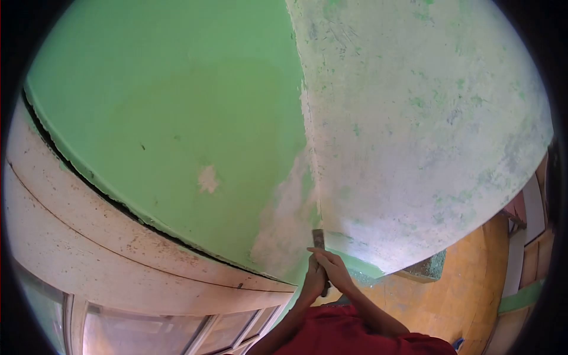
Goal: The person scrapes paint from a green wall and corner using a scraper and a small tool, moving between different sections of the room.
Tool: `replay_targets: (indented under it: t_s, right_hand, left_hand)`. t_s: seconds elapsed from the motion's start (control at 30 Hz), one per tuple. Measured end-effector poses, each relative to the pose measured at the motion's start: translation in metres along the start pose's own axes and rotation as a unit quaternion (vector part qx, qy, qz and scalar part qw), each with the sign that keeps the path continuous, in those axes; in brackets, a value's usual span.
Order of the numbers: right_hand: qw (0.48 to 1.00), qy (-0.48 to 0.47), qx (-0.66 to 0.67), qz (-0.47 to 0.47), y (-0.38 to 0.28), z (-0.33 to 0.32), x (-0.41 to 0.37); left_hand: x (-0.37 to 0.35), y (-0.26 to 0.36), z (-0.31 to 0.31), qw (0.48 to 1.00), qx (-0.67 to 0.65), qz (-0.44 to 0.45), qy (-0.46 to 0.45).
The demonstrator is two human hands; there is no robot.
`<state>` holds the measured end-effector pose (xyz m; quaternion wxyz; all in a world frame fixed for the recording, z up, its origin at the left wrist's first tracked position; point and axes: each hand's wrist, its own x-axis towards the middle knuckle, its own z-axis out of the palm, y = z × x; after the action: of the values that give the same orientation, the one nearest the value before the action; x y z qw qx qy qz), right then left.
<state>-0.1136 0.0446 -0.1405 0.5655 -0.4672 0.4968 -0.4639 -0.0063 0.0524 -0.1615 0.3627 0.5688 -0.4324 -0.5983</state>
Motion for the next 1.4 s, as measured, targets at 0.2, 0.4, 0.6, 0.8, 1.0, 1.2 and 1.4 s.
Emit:
replay_targets:
  t_s: [0.2, 0.4, 0.6, 0.8, 1.0, 1.2, 1.4]
  right_hand:
    - [0.971, -0.071, -0.196, -0.119, -0.035, -0.047, 0.034]
    - [0.978, 0.135, 0.103, -0.118, -0.036, -0.115, 0.05]
    - [0.999, -0.05, 0.004, 0.007, 0.017, -0.155, 0.048]
    - [0.99, -0.135, -0.047, 0.011, 0.019, -0.146, 0.056]
    - [0.981, -0.188, -0.038, 0.009, 0.024, -0.13, 0.055]
    - [0.98, -0.19, -0.056, -0.019, 0.027, -0.139, 0.06]
    - [0.982, -0.176, -0.065, -0.004, 0.032, -0.149, 0.06]
  left_hand:
    - [0.02, 0.029, 0.018, 0.956, 0.242, 0.158, 0.05]
    - [0.018, 0.07, 0.008, 0.967, 0.189, 0.117, 0.123]
    - [-0.026, 0.274, -0.013, 0.82, 0.401, 0.316, 0.26]
    - [-0.018, 0.365, 0.026, 0.762, 0.515, 0.228, 0.321]
    - [-0.02, 0.371, 0.038, 0.733, 0.561, 0.182, 0.337]
    - [-0.029, 0.386, 0.04, 0.748, 0.577, 0.178, 0.275]
    - [-0.022, 0.38, 0.039, 0.641, 0.663, 0.266, 0.279]
